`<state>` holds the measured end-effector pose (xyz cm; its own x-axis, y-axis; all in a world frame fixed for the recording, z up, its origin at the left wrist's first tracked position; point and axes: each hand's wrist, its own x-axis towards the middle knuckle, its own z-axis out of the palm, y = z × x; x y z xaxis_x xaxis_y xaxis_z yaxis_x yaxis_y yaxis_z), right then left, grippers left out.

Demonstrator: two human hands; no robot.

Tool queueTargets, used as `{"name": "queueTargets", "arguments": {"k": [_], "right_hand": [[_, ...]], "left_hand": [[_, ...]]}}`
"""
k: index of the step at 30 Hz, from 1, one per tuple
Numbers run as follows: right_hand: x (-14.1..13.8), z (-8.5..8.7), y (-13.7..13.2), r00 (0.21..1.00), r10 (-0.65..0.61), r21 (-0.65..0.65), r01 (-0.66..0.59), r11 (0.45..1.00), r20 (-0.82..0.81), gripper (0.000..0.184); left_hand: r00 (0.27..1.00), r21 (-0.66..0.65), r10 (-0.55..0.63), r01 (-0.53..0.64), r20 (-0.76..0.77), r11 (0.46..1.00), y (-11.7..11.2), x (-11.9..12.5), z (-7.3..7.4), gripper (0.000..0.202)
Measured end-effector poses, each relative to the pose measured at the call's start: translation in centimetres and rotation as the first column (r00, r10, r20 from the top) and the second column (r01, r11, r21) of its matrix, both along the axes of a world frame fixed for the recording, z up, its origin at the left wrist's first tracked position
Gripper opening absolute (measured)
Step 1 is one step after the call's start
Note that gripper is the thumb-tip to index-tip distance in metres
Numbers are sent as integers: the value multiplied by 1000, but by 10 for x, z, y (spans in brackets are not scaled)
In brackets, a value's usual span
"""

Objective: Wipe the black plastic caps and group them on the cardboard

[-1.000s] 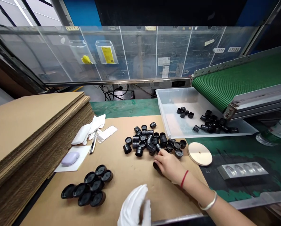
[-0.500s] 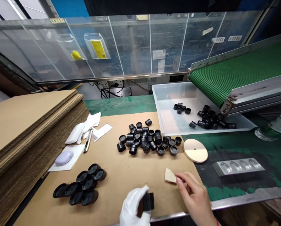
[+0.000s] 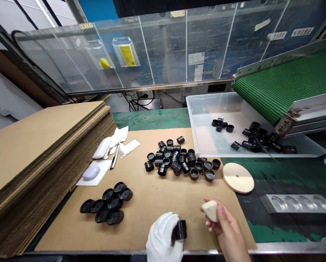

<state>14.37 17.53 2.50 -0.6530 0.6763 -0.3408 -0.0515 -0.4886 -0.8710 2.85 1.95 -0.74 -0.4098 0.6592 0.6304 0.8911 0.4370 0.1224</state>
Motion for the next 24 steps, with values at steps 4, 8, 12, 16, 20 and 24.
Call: {"name": "queueTargets", "arguments": {"k": [4, 8, 12, 16, 20, 24], "right_hand": [[-4, 8, -4, 984, -127, -329, 79, 941, -125, 49], [-10, 11, -5, 974, -131, -601, -5, 799, -182, 41], [-11, 5, -5, 965, -113, -683, -83, 726, -237, 28], [-9, 2, -8, 978, -41, -518, -72, 852, -203, 24], [-9, 6, -10, 984, -19, -415, -56, 908, -175, 26], [-10, 10, -13, 982, -40, -405, -39, 913, -184, 27]], "left_hand": [[1000, -9, -5, 5, -24, 1000, -1, 0, -4, 28], [999, -4, -8, 8, -34, 1000, 0, -1, -4, 28], [1000, 19, -6, 7, -29, 1000, 2, 0, -3, 23], [1000, 11, -4, 4, -9, 1000, 2, 2, -4, 24], [1000, 40, -3, 3, -5, 999, 3, 3, -4, 23], [1000, 37, -8, 8, -9, 999, 4, 3, -1, 22]]}}
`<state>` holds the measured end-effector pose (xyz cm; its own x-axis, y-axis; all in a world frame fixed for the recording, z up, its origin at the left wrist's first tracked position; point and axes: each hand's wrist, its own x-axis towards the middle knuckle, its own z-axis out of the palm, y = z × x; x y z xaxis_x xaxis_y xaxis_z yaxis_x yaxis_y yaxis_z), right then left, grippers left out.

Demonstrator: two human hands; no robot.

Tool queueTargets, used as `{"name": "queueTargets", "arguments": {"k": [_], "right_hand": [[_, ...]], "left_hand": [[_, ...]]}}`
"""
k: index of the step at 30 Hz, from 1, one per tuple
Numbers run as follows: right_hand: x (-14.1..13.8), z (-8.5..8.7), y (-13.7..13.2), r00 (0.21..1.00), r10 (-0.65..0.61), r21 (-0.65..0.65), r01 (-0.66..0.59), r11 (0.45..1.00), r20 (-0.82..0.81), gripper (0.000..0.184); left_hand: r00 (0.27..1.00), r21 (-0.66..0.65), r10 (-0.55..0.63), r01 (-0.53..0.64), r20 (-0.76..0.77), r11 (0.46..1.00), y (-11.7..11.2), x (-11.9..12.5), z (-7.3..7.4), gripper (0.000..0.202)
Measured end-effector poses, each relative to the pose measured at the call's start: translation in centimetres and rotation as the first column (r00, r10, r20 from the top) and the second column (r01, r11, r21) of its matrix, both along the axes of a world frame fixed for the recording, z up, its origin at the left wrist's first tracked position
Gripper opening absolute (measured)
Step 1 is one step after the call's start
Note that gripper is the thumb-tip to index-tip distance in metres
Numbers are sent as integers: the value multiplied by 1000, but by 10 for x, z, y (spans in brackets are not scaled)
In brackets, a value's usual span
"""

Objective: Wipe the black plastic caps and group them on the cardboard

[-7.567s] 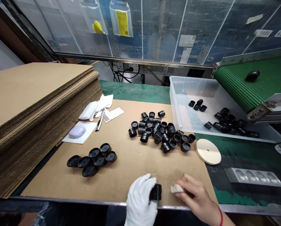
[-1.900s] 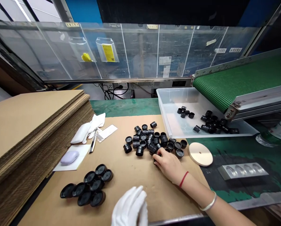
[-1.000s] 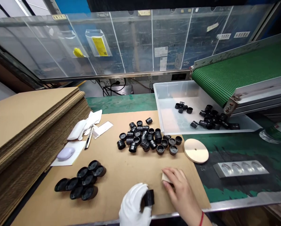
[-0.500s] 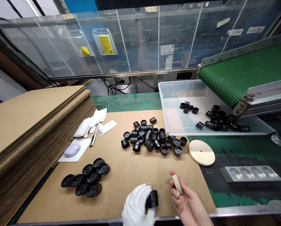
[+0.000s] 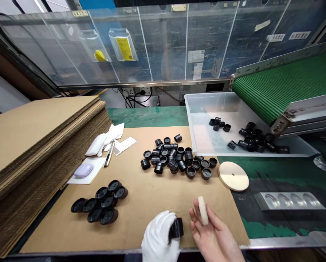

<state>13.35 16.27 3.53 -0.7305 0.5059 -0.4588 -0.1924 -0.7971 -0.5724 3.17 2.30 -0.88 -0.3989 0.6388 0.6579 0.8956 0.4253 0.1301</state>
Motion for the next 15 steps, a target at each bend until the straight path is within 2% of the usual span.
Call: {"name": "queueTargets", "arguments": {"k": [4, 6, 8, 12, 15], "right_hand": [[2, 3, -7, 998, -65, 25, 65, 998, 7, 36], [4, 5, -12, 997, -80, 97, 78, 992, 22, 39], [7, 8, -17, 994, -105, 223, 93, 970, 43, 38], [11, 13, -26, 983, -169, 521, 110, 846, 67, 33], [12, 12, -30, 983, -169, 637, 83, 767, 75, 32]], "left_hand": [[1000, 3, 1, -1, -2, 1000, 0, 0, 0, 22], [1000, 9, 11, -11, -2, 1000, 1, 0, 0, 21], [1000, 12, 18, -18, 1, 1000, 2, 1, 1, 21], [1000, 21, 11, -11, -7, 1000, 3, 1, 5, 20], [1000, 24, 10, -9, -21, 1000, 3, 0, 7, 20]]}}
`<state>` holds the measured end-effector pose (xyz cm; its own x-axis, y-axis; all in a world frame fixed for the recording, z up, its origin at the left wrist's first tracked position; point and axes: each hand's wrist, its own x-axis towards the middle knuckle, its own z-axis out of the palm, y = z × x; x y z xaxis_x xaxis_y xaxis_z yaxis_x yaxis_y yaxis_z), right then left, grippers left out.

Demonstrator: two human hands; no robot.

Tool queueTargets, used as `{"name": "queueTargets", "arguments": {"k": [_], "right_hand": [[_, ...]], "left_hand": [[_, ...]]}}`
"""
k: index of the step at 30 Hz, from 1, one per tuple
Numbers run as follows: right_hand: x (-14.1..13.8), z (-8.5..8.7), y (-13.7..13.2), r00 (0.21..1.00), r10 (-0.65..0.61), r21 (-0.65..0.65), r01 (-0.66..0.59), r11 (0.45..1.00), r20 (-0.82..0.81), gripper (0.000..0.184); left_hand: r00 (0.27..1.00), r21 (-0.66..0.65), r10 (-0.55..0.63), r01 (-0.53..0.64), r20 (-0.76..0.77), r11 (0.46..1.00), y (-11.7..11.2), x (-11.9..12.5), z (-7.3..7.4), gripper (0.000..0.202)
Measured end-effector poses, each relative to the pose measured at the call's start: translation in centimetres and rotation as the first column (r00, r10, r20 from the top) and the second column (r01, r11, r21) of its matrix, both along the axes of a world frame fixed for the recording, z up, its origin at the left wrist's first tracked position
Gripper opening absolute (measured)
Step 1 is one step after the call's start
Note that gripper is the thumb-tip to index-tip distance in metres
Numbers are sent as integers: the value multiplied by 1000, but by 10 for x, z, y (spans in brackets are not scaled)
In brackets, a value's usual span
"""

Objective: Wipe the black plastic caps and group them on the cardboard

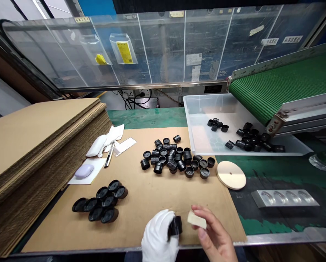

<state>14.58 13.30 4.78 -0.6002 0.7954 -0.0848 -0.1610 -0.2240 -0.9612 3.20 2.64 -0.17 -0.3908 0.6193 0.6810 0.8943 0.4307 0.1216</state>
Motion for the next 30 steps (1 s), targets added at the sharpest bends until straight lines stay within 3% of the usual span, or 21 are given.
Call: {"name": "queueTargets", "arguments": {"k": [8, 12, 16, 20, 26, 30], "right_hand": [[2, -12, -4, 998, -57, 308, 43, 950, 36, 29], [3, -20, 4, 988, -15, 293, -30, 956, 152, 32], [3, -34, 9, 962, 18, 226, -83, 971, 274, 37], [0, -45, 8, 948, 33, 260, -120, 958, 316, 38], [-5, -41, 7, 934, -24, 495, -167, 853, 358, 28], [-5, -40, 13, 937, 74, 575, -270, 772, 341, 25]], "left_hand": [[1000, 1, -6, 6, -9, 1000, -2, 0, -4, 20], [1000, -25, 8, -7, 15, 1000, -4, 0, -9, 24], [993, 30, 67, -71, 99, 997, -8, 2, -14, 23], [988, -6, 38, -38, 148, 999, -12, 2, -19, 25], [987, 3, 22, -22, 160, 1000, -11, 1, -17, 24], [990, 44, -27, 21, 138, 999, -13, 0, -20, 26]]}}
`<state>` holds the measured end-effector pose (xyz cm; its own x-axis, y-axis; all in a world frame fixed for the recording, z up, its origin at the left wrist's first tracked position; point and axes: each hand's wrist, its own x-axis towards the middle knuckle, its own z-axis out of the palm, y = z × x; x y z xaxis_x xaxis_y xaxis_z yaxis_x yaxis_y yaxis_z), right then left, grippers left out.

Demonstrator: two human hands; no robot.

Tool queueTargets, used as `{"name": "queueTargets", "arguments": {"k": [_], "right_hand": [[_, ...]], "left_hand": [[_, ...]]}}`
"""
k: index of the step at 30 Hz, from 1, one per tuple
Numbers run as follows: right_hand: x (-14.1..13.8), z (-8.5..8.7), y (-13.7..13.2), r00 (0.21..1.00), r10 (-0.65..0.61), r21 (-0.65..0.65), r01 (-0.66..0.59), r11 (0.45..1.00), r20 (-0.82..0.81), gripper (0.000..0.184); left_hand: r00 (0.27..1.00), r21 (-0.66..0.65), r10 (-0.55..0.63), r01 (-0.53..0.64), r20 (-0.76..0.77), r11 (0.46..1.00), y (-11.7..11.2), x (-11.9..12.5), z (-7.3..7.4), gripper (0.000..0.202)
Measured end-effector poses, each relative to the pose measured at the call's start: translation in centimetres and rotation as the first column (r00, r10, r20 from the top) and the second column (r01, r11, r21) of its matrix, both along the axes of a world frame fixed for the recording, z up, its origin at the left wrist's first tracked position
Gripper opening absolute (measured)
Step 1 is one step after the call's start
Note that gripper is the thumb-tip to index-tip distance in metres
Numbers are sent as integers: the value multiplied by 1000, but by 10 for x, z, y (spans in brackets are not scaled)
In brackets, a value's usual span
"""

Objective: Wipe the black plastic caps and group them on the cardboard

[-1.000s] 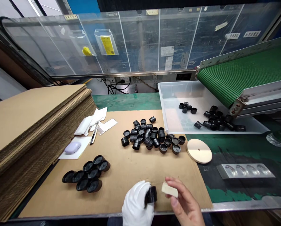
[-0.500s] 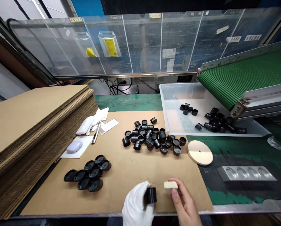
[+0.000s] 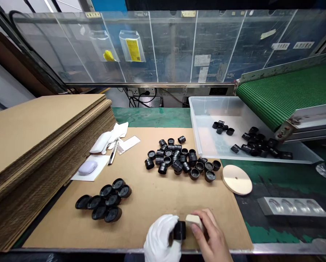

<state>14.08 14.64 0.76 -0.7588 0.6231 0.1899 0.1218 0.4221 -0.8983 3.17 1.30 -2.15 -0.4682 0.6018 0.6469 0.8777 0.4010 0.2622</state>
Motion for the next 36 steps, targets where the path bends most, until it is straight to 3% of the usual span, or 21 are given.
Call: {"name": "queueTargets", "arguments": {"k": [4, 7, 11, 16, 20, 23, 27, 29, 32, 36], "right_hand": [[3, 3, 13, 983, 184, 80, -183, 980, -4, 21], [5, 7, 22, 959, 282, 138, -282, 949, 22, 20], [7, 5, 29, 956, 292, 161, -293, 943, 25, 20], [1, 6, 30, 936, 351, 270, -333, 903, -20, 21], [-18, 24, 25, 857, 512, 399, -487, 777, 47, 20], [-26, 33, 30, 791, 604, 401, -586, 704, 97, 23], [-22, 34, 45, 806, 578, 315, -586, 747, 129, 17], [-23, 33, 46, 805, 578, 311, -588, 747, 135, 18], [-28, 33, 39, 772, 628, 354, -618, 702, 99, 20], [-25, 33, 41, 772, 631, 346, -616, 708, 83, 20]], "left_hand": [[1000, 44, -11, 11, -9, 999, -2, 0, -3, 28], [1000, 49, -16, 17, -22, 999, 2, 0, 6, 28], [1000, 12, 26, -26, -8, 1000, 11, 0, 22, 25], [1000, 5, 11, -11, -4, 1000, 10, 0, 18, 27], [979, -52, -108, 119, 174, 992, 13, -1, 17, 19], [954, -30, -135, 149, 267, 988, 16, 0, 18, 17], [988, 48, -1, -7, 152, 999, 13, 5, 6, 28], [981, 33, -9, 3, 193, 999, 11, 5, 0, 26], [968, 1, -94, 96, 233, 995, 10, 4, -2, 22], [980, 24, -29, 24, 199, 999, 13, 5, 6, 25]]}}
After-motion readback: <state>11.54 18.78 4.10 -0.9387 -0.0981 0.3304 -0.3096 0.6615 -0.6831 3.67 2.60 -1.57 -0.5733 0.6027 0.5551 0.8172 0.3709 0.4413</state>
